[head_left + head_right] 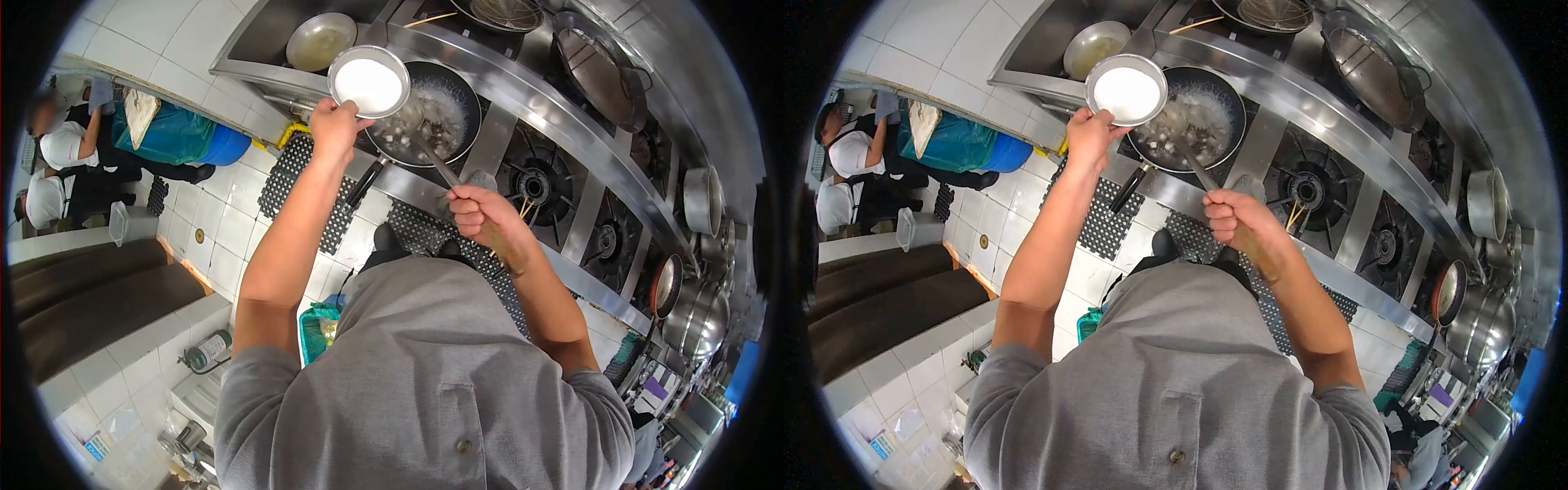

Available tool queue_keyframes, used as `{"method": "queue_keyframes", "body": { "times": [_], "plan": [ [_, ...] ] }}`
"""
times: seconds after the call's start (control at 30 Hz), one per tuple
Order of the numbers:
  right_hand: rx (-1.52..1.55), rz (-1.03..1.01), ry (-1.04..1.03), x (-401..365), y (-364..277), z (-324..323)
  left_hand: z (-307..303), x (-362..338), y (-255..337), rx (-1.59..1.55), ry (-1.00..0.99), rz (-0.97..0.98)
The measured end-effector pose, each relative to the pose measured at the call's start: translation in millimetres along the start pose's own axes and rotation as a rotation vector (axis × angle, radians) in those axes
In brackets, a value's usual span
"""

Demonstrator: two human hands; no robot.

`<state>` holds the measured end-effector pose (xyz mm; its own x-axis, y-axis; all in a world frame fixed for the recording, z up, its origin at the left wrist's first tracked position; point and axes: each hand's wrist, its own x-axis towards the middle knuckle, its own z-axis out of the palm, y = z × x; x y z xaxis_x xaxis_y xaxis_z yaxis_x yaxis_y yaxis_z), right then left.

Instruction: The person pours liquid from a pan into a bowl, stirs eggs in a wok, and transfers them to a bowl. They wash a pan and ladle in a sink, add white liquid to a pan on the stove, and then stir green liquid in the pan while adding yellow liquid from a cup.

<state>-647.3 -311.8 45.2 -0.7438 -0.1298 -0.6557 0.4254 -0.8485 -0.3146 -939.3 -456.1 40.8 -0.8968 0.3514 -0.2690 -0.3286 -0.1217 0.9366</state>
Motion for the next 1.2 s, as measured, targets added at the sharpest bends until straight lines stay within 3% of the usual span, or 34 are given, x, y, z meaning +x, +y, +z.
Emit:
{"method": "queue_keyframes", "body": {
  "times": [0.03,0.3,0.6,0.7,0.83,0.93,1.03,1.13,1.2],
  "plan": [
    [0.095,0.033,-0.058,-5.7,-4.2,-0.1,0.1,-0.4,-0.2,0.002,0.004,0.003],
    [-0.455,-0.168,0.367,-61.8,-19.7,34.1,6.4,-5.5,-12.9,0.095,-0.102,-0.014],
    [-1.047,-0.332,0.663,-41.0,-10.4,-0.5,15.6,8.0,-8.2,0.104,-0.083,0.026],
    [-1.391,-0.482,0.77,-13.6,9.7,-47.5,14.9,9.3,10.2,0.092,-0.057,0.038],
    [-1.056,-0.267,0.629,-11.6,17.9,-16.1,9.0,15.0,25.8,0.066,-0.052,0.059],
    [-0.609,-0.151,0.341,-4.8,21.7,-18.4,7.7,16.3,30.7,0.063,-0.044,0.071],
    [0.056,0.025,-0.002,-16.2,8.9,-11.7,8.2,12.9,34.6,0.076,-0.045,0.073],
    [0.081,0.039,-0.03,-24.4,2.4,-1.9,10.6,6.5,36.0,0.036,-0.035,0.066],
    [-0.08,-0.05,0.118,-40.9,-2.8,21.3,10.0,5.5,35.3,0.016,-0.032,0.059]
  ]
}}
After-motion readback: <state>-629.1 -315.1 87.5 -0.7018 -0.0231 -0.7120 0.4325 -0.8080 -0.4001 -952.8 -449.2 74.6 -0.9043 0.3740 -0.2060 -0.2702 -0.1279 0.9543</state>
